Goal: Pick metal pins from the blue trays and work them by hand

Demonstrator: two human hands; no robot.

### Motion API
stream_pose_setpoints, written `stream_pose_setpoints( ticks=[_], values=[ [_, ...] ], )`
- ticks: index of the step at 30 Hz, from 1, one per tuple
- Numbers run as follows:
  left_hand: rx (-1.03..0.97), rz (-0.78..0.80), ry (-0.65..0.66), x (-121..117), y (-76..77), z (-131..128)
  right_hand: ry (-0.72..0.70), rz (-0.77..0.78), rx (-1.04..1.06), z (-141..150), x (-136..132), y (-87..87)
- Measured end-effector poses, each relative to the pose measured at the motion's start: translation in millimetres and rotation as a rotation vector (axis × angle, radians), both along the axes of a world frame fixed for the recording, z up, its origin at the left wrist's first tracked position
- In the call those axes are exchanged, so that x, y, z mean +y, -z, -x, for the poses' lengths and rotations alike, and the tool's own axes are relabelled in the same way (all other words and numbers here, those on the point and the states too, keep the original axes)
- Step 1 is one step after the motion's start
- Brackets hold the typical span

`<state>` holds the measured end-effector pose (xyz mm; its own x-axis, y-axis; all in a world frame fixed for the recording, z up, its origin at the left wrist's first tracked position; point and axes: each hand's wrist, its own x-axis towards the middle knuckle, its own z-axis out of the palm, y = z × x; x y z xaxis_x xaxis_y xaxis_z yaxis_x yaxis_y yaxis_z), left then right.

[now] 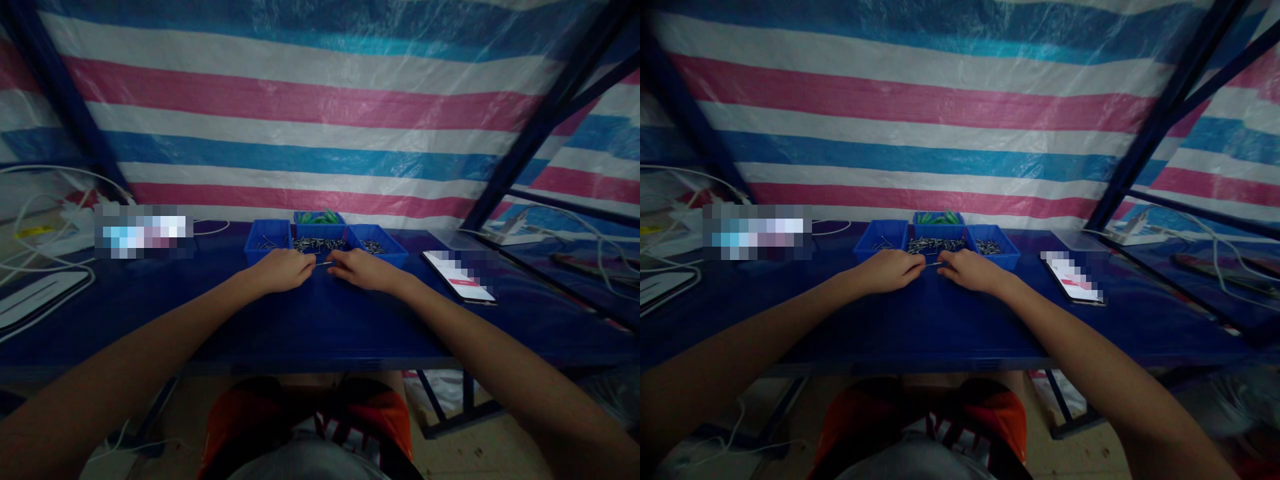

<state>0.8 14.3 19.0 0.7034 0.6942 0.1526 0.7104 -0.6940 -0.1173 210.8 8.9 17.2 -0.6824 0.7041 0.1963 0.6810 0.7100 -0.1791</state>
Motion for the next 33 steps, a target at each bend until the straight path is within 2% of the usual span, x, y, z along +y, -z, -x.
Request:
stream_pose_setpoints(
  ticks=[33],
  values=[
    [-0.007,0.022,0.029,2.8,1.2,1.2,-0.04,0.004,-0.046,-0.4,1.5,0.9]
  ],
)
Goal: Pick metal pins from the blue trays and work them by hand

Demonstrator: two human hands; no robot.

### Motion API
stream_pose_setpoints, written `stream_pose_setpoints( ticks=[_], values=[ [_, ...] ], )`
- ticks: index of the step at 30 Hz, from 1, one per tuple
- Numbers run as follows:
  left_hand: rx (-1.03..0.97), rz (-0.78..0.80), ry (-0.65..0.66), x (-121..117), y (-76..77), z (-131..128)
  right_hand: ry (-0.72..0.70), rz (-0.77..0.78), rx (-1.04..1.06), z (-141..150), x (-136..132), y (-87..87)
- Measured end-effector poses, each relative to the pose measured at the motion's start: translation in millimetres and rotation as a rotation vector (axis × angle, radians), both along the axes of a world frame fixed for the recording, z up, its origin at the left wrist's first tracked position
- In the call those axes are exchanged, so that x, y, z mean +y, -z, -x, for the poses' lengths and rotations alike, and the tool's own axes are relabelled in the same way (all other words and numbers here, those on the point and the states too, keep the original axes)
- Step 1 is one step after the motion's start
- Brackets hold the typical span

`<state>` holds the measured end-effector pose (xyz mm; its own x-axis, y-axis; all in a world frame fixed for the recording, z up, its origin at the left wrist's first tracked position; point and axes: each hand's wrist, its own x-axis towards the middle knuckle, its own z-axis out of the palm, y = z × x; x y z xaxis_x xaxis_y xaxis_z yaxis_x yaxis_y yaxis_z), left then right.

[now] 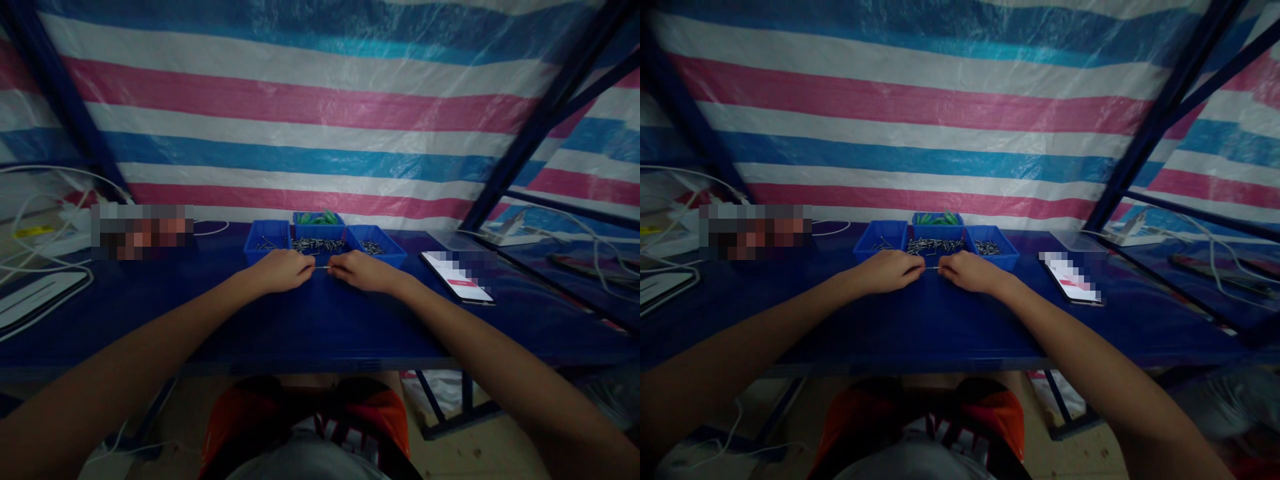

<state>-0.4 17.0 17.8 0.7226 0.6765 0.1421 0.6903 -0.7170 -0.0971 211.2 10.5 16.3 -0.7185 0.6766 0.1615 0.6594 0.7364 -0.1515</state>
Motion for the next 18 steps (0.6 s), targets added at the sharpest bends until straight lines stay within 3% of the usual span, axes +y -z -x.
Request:
stream_pose_setpoints(
  ticks=[18],
  values=[
    [0.003,0.002,0.0,-0.8,-1.2,-0.1,-0.002,-0.013,-0.015,0.8,-0.6,-1.2]
  ],
)
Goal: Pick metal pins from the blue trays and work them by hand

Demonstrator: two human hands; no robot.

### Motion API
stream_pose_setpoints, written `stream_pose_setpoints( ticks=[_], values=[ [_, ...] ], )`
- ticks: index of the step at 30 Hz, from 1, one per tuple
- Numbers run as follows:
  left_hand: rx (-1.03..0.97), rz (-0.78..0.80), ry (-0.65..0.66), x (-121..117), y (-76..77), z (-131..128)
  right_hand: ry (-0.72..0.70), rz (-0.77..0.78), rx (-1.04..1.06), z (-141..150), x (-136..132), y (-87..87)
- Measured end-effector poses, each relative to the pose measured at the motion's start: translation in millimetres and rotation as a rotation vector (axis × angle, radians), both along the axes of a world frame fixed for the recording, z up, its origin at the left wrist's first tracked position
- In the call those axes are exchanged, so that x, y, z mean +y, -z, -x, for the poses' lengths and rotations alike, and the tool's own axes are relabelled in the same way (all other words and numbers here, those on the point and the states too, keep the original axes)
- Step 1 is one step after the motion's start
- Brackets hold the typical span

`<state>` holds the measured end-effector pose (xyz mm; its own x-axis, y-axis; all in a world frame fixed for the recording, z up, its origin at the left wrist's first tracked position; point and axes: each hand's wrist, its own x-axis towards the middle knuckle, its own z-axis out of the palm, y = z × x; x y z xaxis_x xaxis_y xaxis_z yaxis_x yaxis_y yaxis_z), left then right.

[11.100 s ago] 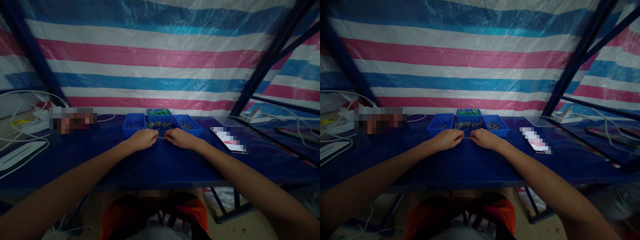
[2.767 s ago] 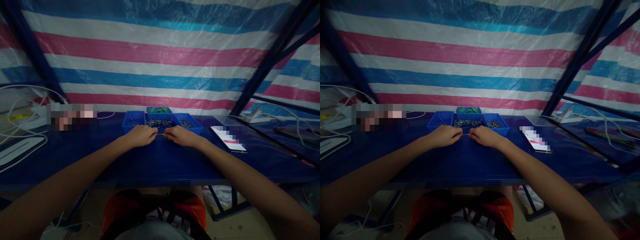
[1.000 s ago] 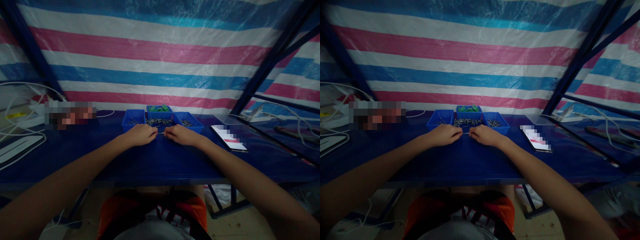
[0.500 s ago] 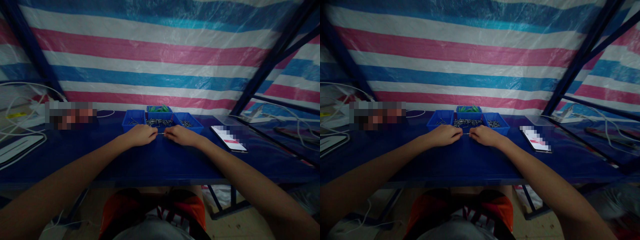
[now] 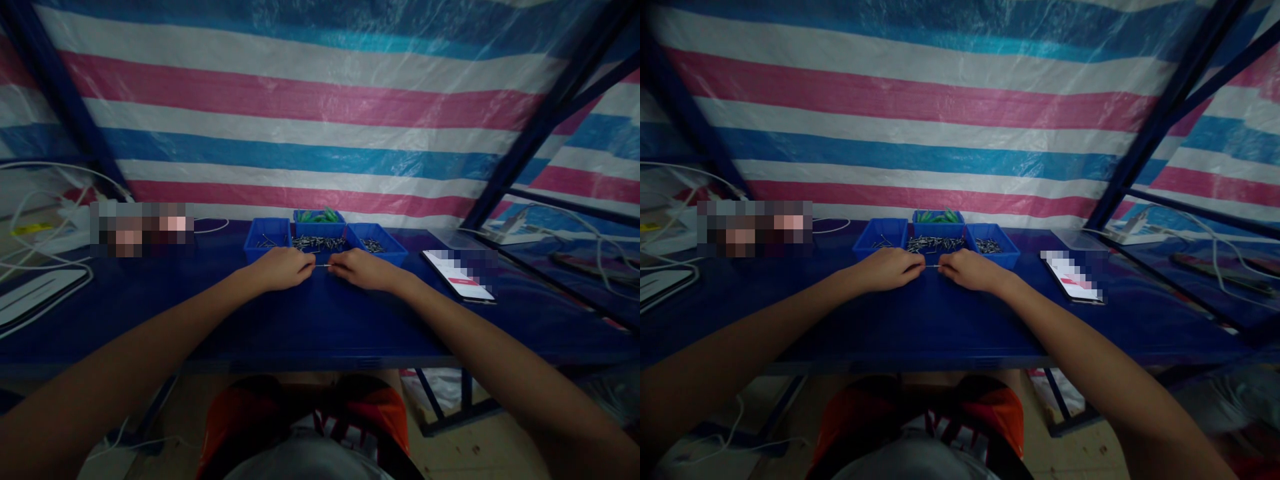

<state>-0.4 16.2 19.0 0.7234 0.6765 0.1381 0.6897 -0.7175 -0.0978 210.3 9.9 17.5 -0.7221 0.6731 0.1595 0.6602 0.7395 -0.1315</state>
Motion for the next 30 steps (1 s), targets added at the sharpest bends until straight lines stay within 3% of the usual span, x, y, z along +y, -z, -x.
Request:
stream_pose_setpoints(
  ticks=[30],
  values=[
    [0.006,-0.011,0.0,2.0,1.9,1.1,0.004,-0.002,-0.003,-0.4,1.0,1.4]
  ],
)
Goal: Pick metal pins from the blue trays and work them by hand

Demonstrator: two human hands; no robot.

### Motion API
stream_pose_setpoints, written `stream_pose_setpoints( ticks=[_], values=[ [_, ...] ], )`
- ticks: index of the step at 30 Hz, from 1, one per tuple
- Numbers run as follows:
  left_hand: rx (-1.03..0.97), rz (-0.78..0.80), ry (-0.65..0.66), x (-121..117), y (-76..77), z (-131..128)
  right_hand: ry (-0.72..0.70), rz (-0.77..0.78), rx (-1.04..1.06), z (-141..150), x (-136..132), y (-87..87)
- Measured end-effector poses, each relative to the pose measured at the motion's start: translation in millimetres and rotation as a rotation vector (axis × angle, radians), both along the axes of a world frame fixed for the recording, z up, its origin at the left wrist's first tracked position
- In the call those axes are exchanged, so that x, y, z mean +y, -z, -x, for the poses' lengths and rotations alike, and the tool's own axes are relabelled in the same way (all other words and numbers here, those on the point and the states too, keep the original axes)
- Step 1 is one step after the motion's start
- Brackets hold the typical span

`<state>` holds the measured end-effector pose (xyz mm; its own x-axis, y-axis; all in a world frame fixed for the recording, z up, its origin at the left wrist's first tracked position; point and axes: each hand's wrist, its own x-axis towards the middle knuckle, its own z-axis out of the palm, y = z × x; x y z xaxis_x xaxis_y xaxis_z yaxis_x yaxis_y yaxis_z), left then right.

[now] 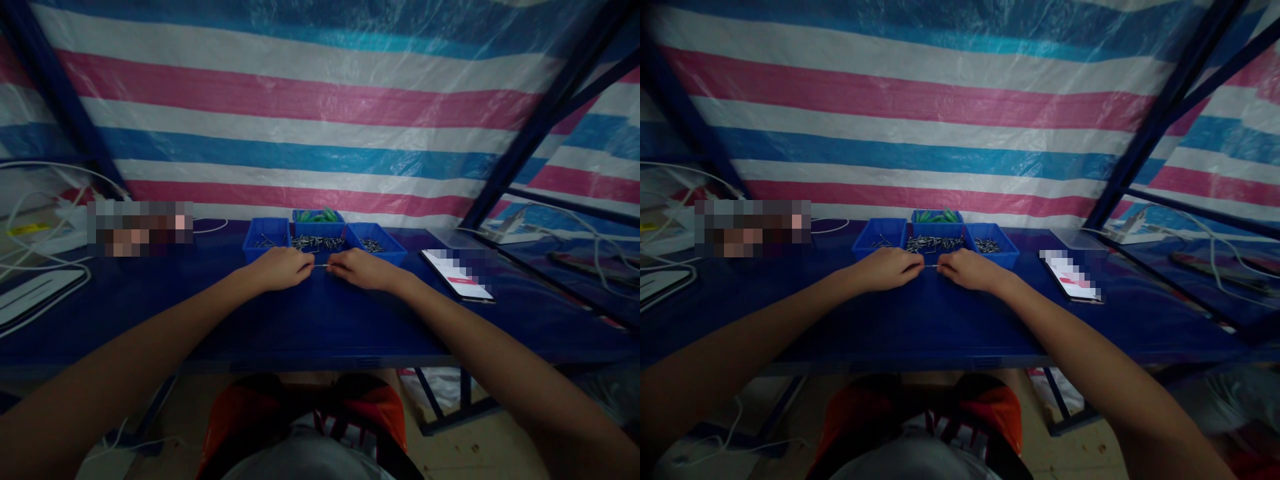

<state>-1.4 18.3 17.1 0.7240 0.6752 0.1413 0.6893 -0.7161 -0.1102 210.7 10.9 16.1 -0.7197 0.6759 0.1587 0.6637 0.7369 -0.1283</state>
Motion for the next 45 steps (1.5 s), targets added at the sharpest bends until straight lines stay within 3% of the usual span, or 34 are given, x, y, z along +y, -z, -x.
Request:
stream_pose_setpoints(
  ticks=[45],
  values=[
    [-0.021,0.055,0.001,0.2,-1.6,-0.7,-0.014,0.05,0.02,-2.3,2.6,2.5]
  ],
)
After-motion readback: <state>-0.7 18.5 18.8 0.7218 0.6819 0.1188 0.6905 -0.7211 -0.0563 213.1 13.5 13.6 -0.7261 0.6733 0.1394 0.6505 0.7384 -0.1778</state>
